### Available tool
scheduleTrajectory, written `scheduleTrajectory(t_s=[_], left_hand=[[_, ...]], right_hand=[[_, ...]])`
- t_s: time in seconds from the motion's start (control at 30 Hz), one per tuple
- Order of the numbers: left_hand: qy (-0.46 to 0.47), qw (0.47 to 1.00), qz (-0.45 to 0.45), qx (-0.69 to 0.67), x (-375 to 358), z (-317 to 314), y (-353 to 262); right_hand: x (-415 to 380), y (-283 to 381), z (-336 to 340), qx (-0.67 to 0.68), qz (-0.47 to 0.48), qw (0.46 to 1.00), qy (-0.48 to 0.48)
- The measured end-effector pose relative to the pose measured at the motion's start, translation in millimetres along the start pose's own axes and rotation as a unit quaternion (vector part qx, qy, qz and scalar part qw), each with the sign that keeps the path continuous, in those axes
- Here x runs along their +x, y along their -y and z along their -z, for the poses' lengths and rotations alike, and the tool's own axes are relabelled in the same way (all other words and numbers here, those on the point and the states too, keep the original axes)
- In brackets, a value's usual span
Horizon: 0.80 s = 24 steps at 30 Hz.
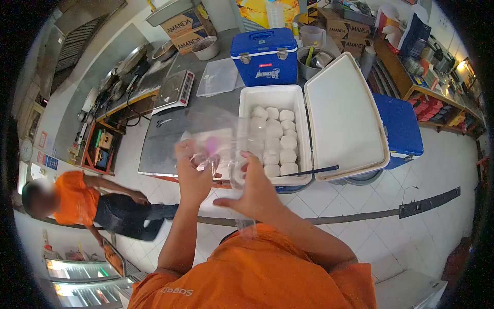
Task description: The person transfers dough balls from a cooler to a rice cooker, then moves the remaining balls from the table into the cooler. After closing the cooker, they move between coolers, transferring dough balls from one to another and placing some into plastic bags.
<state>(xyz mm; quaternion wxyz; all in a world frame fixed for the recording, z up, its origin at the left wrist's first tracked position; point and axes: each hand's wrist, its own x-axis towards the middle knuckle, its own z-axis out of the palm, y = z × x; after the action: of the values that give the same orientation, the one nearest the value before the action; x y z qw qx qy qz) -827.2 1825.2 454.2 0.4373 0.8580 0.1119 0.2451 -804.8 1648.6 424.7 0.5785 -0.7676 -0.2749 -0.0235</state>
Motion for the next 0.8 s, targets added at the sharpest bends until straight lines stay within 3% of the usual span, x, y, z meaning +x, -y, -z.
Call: scheduleTrajectory(t_s=[0.07,0.1,0.17,0.2,0.3,0.33,0.4,0.5,0.6,0.63,0.7,0.77,0.8], left_hand=[[0.035,0.982,0.034,-0.182,11.3,-4.7,-0.5],[0.035,0.983,0.037,-0.179,18.5,-0.1,-1.1],[0.025,0.995,-0.04,-0.087,41.2,19.2,1.5],[0.018,0.992,-0.039,-0.117,53.1,26.5,9.0],[0.07,0.991,-0.008,-0.112,93.7,56.5,25.4],[0.103,0.981,0.003,-0.166,108.2,62.4,32.8],[0.131,0.972,0.022,-0.194,135.7,66.6,45.9],[0.132,0.956,0.035,-0.259,174.8,57.0,76.6],[0.027,0.917,0.082,-0.389,204.8,43.6,96.4],[0.031,0.914,0.08,-0.397,208.0,32.7,102.6],[-0.119,0.929,0.029,-0.349,210.3,8.7,120.7],[-0.11,0.937,-0.029,-0.329,211.9,-2.4,117.7],[-0.035,0.936,0.047,-0.347,213.3,-5.8,114.3]], right_hand=[[7.2,-34.0,-19.9,0.145,-0.138,0.977,0.076],[12.3,-41.7,-20.6,0.148,-0.14,0.976,0.078],[31.4,-60.6,-10.5,0.298,-0.18,0.924,0.155],[44.5,-56.0,8.6,0.213,-0.175,0.937,0.215],[76.7,-61.7,47.6,0.172,-0.185,0.933,0.255],[84.9,-71.1,58.4,0.165,-0.187,0.935,0.251],[98.9,-81.2,71.2,0.285,-0.197,0.892,0.29],[117.2,-65.5,70.5,0.285,-0.202,0.906,0.24],[129.7,-59.3,51.4,0.259,-0.196,0.934,0.15],[133.8,-56.2,47.7,0.252,-0.196,0.936,0.145],[140.0,-50.2,40.8,0.236,-0.215,0.941,0.114],[147.3,-45.1,33.7,0.238,-0.213,0.943,0.097],[148.5,-43.0,29.7,0.245,-0.211,0.942,0.088]])
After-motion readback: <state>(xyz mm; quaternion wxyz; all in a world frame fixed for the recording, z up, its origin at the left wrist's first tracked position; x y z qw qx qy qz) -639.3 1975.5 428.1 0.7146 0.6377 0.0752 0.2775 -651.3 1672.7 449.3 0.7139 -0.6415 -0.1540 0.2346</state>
